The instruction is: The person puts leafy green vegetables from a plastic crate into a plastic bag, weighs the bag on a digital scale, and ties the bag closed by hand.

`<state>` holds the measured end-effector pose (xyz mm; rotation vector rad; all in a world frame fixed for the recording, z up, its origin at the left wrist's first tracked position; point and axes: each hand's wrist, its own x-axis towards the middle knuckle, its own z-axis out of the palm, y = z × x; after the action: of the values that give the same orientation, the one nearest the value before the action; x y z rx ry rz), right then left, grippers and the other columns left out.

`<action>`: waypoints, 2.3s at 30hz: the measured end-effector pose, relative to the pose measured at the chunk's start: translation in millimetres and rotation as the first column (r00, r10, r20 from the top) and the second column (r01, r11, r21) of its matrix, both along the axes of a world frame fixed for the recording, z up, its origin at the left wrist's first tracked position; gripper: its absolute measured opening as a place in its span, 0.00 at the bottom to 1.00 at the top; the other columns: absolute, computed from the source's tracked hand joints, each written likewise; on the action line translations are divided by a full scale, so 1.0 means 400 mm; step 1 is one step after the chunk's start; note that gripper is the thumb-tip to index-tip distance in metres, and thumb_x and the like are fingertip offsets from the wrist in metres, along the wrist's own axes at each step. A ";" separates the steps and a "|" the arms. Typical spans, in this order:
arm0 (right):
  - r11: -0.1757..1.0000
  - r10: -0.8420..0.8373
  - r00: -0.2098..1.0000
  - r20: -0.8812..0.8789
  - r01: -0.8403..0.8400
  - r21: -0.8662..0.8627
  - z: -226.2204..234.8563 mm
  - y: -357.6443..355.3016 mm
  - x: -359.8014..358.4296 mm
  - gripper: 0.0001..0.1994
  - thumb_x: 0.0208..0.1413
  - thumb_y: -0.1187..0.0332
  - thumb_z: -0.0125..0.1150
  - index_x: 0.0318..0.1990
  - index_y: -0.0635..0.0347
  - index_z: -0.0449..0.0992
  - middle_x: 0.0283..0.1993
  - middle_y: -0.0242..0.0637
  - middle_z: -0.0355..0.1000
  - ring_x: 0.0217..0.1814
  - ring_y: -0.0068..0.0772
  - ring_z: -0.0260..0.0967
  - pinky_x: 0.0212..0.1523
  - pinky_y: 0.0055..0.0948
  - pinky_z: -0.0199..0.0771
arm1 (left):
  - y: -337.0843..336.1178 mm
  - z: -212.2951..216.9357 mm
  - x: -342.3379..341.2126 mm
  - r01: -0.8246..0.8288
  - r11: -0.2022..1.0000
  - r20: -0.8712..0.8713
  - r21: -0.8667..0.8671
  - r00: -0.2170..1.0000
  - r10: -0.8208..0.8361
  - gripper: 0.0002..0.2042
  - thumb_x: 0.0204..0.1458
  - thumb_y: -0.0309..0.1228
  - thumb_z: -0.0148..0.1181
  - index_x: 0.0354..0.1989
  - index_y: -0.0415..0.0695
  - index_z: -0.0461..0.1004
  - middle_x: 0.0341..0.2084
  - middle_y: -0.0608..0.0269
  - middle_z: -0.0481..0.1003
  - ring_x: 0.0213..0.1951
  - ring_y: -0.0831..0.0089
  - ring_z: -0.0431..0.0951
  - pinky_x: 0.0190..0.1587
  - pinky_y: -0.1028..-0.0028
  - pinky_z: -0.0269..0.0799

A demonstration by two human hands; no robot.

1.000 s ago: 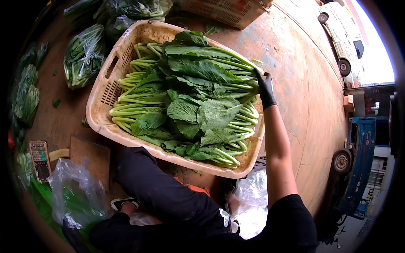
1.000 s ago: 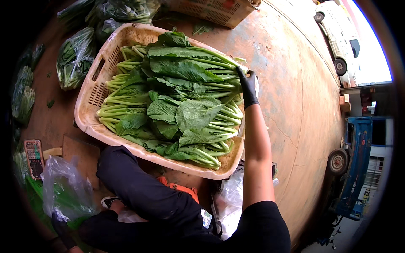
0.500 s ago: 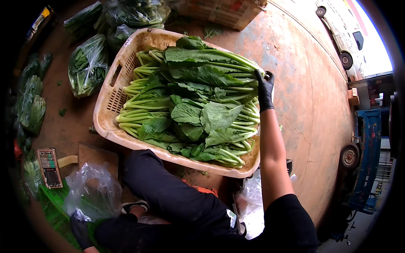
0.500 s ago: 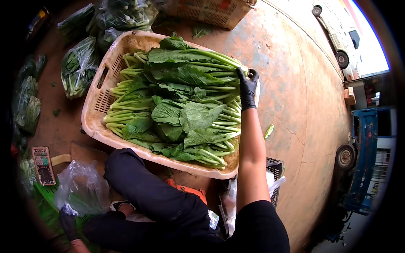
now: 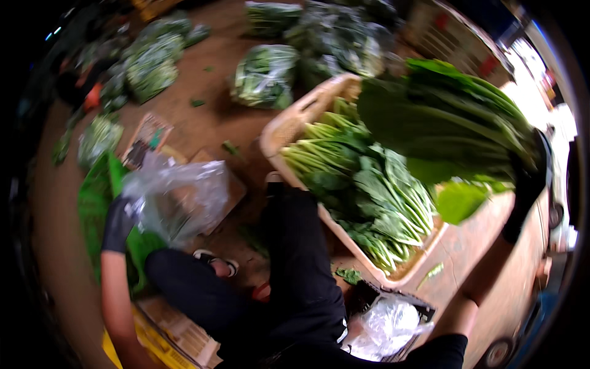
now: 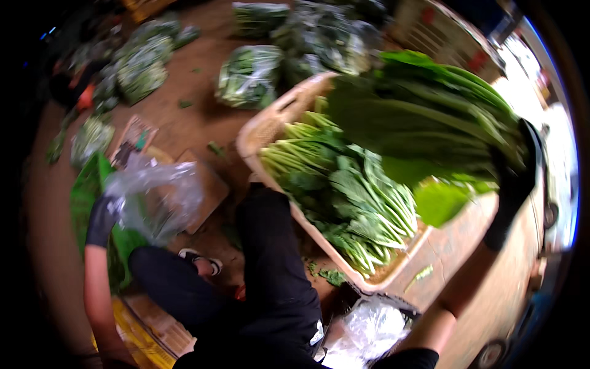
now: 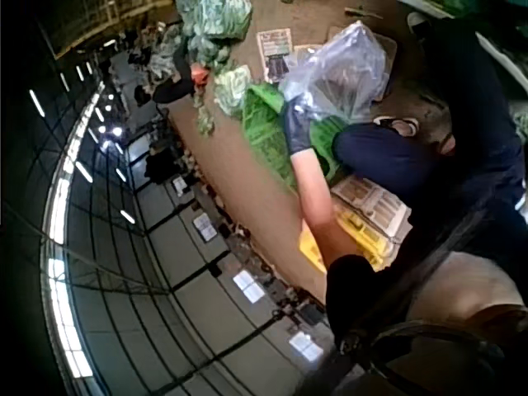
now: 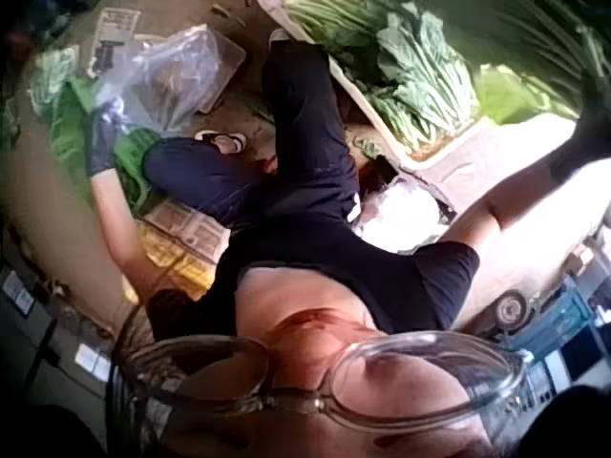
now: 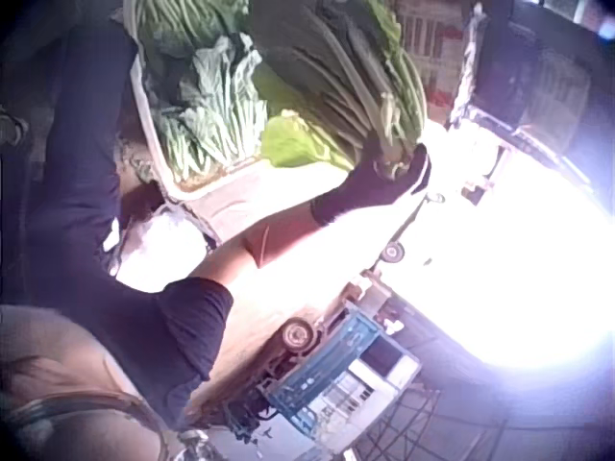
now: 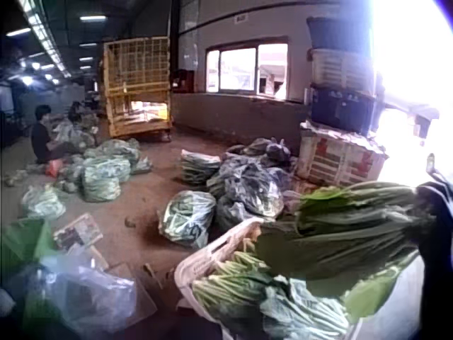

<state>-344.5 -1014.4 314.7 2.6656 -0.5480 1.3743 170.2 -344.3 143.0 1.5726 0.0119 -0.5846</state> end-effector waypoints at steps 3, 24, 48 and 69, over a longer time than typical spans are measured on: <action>0.990 0.009 0.999 -0.040 -0.015 -0.142 0.133 0.036 -0.079 0.26 0.44 0.70 0.66 0.53 0.62 0.66 0.55 0.42 0.65 0.56 0.37 0.62 0.54 0.34 0.63 | -0.123 0.024 0.018 -0.083 0.990 -0.002 -0.112 0.997 0.083 0.07 0.47 0.30 0.54 0.35 0.44 0.72 0.24 0.63 0.73 0.24 0.72 0.73 0.26 0.72 0.71; -0.795 0.468 -0.262 0.844 -0.541 0.273 -0.163 0.889 0.769 0.24 0.40 0.61 0.66 0.47 0.59 0.70 0.45 0.45 0.70 0.48 0.41 0.66 0.52 0.38 0.66 | -0.128 0.575 -0.586 0.216 0.928 0.789 0.303 0.489 -0.371 0.19 0.54 0.38 0.53 0.51 0.42 0.66 0.40 0.63 0.71 0.43 0.70 0.72 0.49 0.70 0.67; -0.420 0.645 0.439 0.626 -0.480 0.770 -0.427 0.813 0.708 0.16 0.53 0.69 0.53 0.49 0.62 0.68 0.43 0.40 0.70 0.46 0.32 0.68 0.46 0.28 0.70 | 0.170 0.257 -0.823 -0.281 0.764 0.718 0.581 0.619 -0.319 0.30 0.42 0.23 0.61 0.57 0.38 0.59 0.55 0.48 0.62 0.55 0.56 0.65 0.56 0.65 0.60; 0.213 0.701 0.651 0.291 -0.581 0.786 -0.332 0.732 0.839 0.18 0.54 0.62 0.53 0.47 0.65 0.70 0.45 0.43 0.71 0.46 0.36 0.68 0.47 0.31 0.67 | 0.241 -0.022 -0.825 -0.473 0.873 0.645 0.120 0.705 0.294 0.23 0.41 0.30 0.68 0.45 0.35 0.66 0.36 0.59 0.71 0.38 0.73 0.71 0.42 0.74 0.68</action>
<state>-8.7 -721.6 182.0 4.1437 0.0585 1.1788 -159.7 -248.0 134.1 1.9072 -0.0634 0.3017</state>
